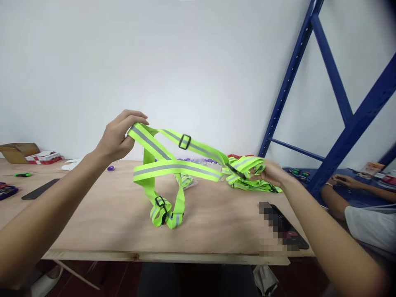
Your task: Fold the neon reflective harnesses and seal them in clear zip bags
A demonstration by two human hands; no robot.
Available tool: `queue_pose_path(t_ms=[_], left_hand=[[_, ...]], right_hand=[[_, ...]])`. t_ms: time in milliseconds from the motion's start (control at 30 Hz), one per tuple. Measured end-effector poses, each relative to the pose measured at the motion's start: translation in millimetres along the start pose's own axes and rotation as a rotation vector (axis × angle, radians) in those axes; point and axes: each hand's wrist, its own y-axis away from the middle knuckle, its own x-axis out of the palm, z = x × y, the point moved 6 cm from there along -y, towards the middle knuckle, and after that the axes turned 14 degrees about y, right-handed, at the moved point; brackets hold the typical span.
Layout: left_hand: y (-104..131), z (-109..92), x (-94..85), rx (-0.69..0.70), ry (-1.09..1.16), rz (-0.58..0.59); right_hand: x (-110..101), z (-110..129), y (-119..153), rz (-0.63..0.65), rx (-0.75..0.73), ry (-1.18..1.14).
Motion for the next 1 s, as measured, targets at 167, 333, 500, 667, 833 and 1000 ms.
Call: queue_pose_path(t_ms=[167, 333, 500, 667, 833, 1000], left_hand=[[-6.9, 18.3, 42.1, -0.496, 0.151, 0.066], [-10.7, 11.1, 103.5, -0.638, 0.843, 0.133], [-11.8, -4.7, 142.4, -0.735, 1.191, 0.2], [-21.0, -27.7, 167.4, -0.79, 1.306, 0.255], [-23.9, -48.2, 205.5, -0.727, 1.364, 0.353], [-5.7, -55.3, 230.1, -0.56, 1.23, 0.435]], right_hand=[[55.1, -67.2, 33.2, 0.375, 0.346, 0.28], [79.4, -104.1, 59.2, 0.527, 0.526, 0.216], [90.9, -93.6, 62.8, 0.276, 0.384, 0.05], [122.1, -30.2, 67.2, 0.094, -0.059, -0.035], [172.8, 29.6, 75.2, 0.381, -0.289, -0.046], [170.4, 28.3, 66.8, 0.312, -0.202, -0.134]])
